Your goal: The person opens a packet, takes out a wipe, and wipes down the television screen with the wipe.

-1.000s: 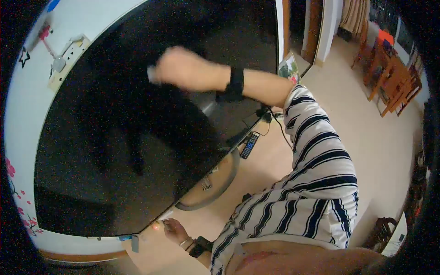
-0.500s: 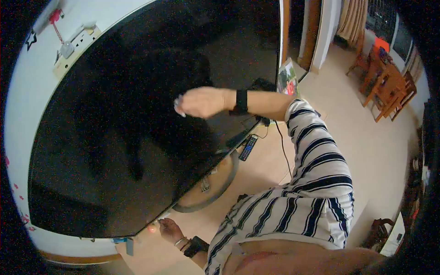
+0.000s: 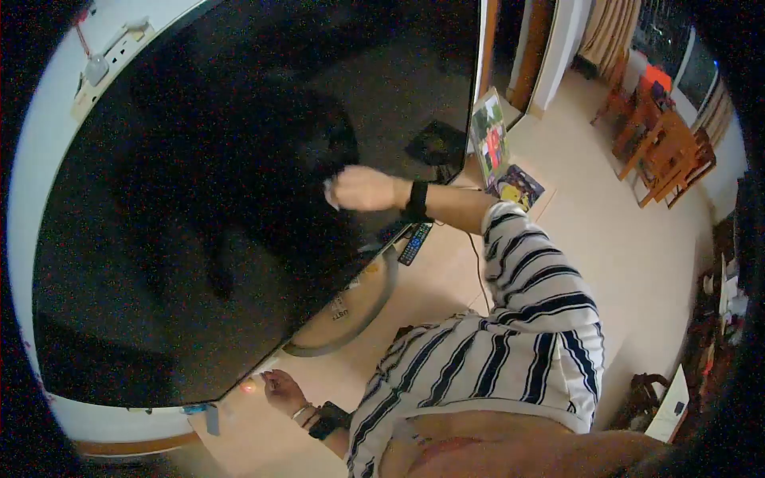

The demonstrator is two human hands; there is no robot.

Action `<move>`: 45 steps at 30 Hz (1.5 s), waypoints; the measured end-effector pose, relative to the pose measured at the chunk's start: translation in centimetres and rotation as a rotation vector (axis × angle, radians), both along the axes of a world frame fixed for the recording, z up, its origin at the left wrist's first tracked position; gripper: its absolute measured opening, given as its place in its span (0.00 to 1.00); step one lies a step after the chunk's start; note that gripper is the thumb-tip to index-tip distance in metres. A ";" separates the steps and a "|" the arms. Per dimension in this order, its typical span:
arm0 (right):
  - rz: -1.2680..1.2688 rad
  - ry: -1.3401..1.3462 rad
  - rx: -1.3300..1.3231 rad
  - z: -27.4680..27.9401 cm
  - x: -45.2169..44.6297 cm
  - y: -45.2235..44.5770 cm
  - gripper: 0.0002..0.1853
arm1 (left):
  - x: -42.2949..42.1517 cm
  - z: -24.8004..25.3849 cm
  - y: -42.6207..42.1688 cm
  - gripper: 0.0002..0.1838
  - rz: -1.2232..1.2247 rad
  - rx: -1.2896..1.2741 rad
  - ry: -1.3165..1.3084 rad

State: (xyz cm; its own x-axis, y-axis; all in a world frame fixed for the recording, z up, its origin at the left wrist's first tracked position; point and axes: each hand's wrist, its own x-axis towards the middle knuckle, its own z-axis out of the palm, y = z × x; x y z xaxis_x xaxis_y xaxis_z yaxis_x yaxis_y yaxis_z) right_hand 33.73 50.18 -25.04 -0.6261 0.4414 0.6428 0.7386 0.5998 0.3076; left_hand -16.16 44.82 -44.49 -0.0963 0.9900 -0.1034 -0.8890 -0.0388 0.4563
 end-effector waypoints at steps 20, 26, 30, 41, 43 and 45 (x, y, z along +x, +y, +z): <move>0.247 0.097 0.045 -8.3 -4.2 -0.7 0.07 | 1.0 -1.6 -4.2 0.11 -0.177 0.237 -0.154; 0.144 0.395 0.572 10.6 -3.5 0.9 0.08 | -0.5 -0.8 -5.4 0.13 0.029 -0.031 -0.248; 0.142 0.452 0.269 8.0 -7.3 8.2 0.11 | -0.6 0.6 0.1 0.12 0.038 0.016 -0.233; 0.040 0.068 -0.021 6.8 -5.7 8.8 0.07 | -0.5 0.7 0.9 0.13 0.097 -0.016 -0.208; 0.050 0.337 0.584 13.9 -5.0 9.9 0.05 | -0.2 0.7 1.2 0.13 0.084 -0.027 -0.260; 0.040 0.483 0.500 15.2 -5.2 9.5 0.06 | 0.7 0.9 1.3 0.13 0.065 -0.030 -0.312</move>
State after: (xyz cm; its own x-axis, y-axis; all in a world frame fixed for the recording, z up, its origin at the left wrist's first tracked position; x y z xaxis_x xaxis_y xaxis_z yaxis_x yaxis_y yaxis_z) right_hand 28.55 59.64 -9.87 -0.2283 0.0026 0.9736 0.8425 0.5017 0.1963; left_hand -15.49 46.12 -43.63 -0.1187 0.9788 -0.1668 -0.9822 -0.0911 0.1643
